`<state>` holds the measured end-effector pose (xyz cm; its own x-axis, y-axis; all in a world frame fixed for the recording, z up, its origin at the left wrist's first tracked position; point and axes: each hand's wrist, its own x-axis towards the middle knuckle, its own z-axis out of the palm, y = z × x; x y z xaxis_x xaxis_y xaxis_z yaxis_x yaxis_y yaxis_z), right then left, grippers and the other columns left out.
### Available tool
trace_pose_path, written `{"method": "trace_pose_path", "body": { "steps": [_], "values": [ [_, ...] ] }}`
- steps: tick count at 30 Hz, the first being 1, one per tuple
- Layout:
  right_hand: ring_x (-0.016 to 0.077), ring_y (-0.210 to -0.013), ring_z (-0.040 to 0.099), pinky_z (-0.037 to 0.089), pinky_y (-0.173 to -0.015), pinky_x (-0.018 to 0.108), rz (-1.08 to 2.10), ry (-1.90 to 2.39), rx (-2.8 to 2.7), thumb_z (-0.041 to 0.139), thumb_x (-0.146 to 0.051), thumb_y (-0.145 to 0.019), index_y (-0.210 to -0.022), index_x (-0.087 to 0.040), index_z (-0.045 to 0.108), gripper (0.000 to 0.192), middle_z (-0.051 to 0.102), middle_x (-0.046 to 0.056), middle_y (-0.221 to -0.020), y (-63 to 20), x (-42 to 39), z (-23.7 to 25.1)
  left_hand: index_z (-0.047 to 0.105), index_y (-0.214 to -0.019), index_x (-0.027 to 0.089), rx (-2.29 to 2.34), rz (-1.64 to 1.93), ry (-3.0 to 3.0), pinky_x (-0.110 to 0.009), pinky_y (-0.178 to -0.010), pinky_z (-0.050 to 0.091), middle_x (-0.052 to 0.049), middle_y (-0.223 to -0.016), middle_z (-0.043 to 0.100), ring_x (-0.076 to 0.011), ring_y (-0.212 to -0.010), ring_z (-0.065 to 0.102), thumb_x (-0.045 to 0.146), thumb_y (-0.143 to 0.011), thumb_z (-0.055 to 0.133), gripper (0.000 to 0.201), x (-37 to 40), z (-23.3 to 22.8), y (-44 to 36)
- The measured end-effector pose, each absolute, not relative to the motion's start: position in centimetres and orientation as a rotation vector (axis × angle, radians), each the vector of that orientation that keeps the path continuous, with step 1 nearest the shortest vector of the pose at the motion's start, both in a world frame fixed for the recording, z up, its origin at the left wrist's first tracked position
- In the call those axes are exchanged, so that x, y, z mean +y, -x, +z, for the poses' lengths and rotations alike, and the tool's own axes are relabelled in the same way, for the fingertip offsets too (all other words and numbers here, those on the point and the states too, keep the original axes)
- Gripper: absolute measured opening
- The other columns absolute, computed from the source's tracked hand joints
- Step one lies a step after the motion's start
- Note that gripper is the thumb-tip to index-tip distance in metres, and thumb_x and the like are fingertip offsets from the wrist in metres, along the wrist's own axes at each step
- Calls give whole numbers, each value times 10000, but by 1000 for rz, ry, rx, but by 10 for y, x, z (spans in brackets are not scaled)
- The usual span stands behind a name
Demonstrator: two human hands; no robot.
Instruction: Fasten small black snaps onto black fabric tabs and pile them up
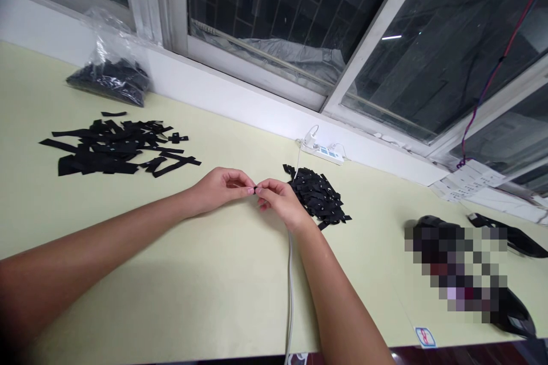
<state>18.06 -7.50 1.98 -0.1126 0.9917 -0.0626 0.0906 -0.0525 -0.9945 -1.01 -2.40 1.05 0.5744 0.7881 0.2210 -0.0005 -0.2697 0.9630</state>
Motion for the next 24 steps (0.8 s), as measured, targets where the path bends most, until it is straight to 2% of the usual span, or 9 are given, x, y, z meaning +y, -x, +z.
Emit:
{"method": "trace_pose_path", "body": {
  "steps": [10, 20, 24],
  "values": [
    [127, -657, 553, 462, -669, 285, 1254, 1277, -1388, 733, -387, -724, -804, -198, 687, 210, 614, -7, -721, -179, -76, 21, 682, -830, 181, 629, 833, -1751, -305, -782, 504, -41, -865, 705, -168, -829, 645, 357, -799, 686, 178, -24, 9, 10],
    [118, -619, 535, 458, -654, 287, 1171, 1311, -1449, 726, -401, -726, -794, -194, 673, 225, 606, -19, -682, -178, -76, 21, 621, -802, 177, 654, 847, -1735, -269, -688, 455, -7, -781, 633, -134, -736, 578, 313, -799, 676, 148, -23, 6, 8],
    [120, -616, 534, 461, -658, 292, 1176, 1305, -1436, 728, -402, -724, -799, -191, 675, 230, 605, -19, -670, -178, -75, 20, 591, -839, 175, 602, 850, -1682, -269, -712, 455, -2, -805, 607, -128, -759, 574, 308, -807, 680, 164, -21, 1, 7]
  ]
}}
